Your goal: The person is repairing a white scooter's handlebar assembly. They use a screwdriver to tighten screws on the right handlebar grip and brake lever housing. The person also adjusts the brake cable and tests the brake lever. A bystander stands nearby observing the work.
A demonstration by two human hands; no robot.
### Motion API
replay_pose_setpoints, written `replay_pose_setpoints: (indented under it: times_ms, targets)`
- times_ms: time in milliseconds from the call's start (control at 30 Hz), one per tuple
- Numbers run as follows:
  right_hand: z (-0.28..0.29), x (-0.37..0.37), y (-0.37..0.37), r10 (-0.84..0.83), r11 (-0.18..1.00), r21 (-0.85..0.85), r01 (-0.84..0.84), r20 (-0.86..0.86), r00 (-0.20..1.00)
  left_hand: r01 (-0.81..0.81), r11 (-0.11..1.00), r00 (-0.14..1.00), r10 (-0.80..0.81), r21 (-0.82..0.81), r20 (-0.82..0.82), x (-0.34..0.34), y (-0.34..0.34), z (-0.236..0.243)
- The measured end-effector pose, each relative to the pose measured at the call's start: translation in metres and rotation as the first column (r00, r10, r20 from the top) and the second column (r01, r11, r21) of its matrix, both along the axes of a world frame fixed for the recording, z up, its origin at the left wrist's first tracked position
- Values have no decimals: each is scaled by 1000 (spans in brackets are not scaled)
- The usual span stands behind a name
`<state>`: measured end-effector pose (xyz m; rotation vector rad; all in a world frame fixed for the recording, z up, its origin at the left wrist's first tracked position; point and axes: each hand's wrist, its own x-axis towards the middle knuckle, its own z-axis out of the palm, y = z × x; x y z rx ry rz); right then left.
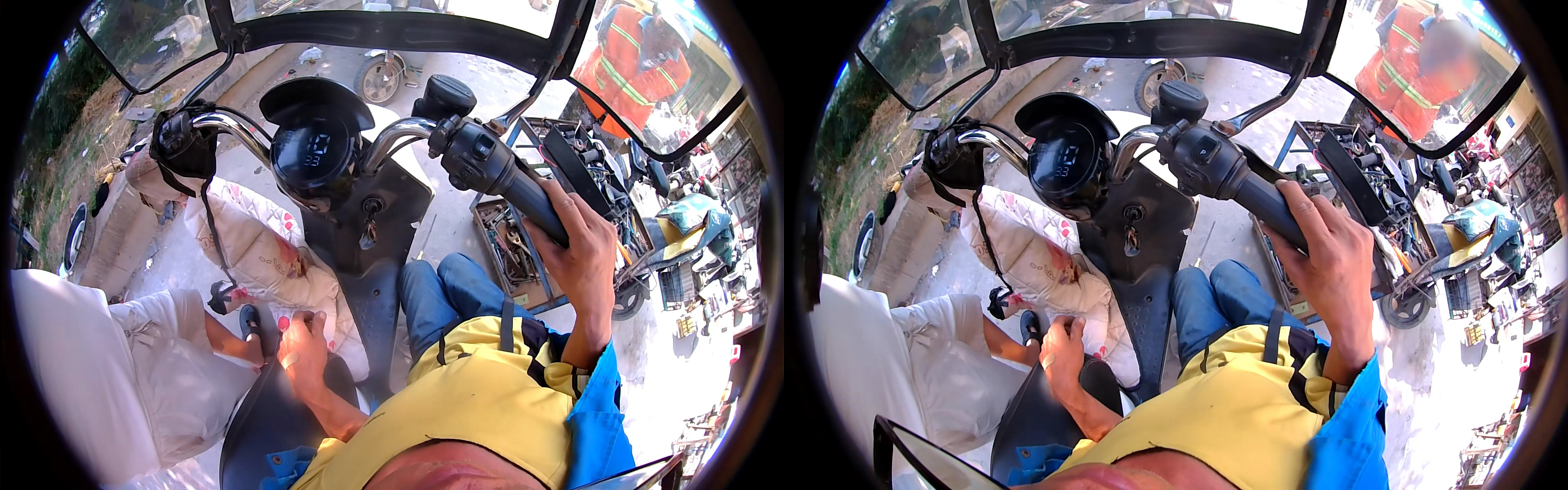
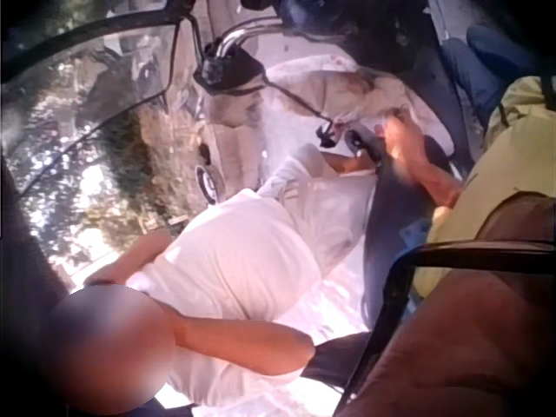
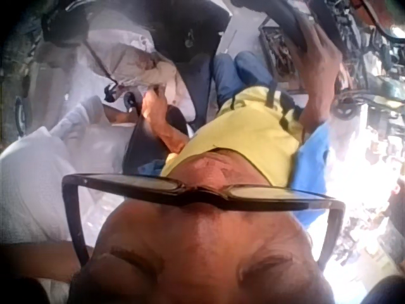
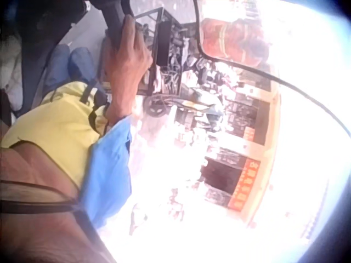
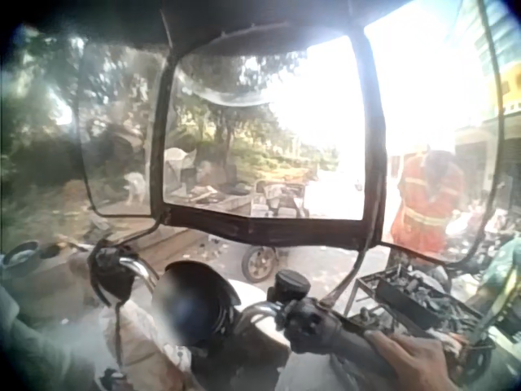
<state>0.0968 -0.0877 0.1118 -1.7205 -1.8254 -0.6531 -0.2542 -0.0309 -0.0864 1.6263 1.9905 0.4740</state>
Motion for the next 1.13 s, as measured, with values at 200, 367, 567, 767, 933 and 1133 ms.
replay_pose_setpoints:
  times_ms: [200, 367, 567, 767, 933, 1133]
  targets:
    - [3, -1, -2, -4, 999, -35, 3, -30, 1000, -19, 1000, 1000, 19, 12, -17, 3, -1, 1]
    - [1, -1, -2, 11, 1000, 5, -11, -18, 1000, -37, 998, 995, 41, 44, -92, 6, 0, -4]
    - [-3, 6, 0, 44, 999, 18, -44, 19, 999, -28, 998, 1000, 28, 59, -7, 14, 10, -5]
    - [-4, 6, 2, 60, 998, 28, -61, 40, 997, 109, 910, 303, -413, 400, 859, 88, 17, 35]
    - [-5, 10, 1, 65, 998, 16, -65, 35, 997, 120, 863, 22, -496, 491, 868, 158, 30, 95]
    - [-3, 8, 1, 14, 1000, -18, -15, -30, 999, 161, 889, -86, -421, 429, 903, 174, 63, 112]
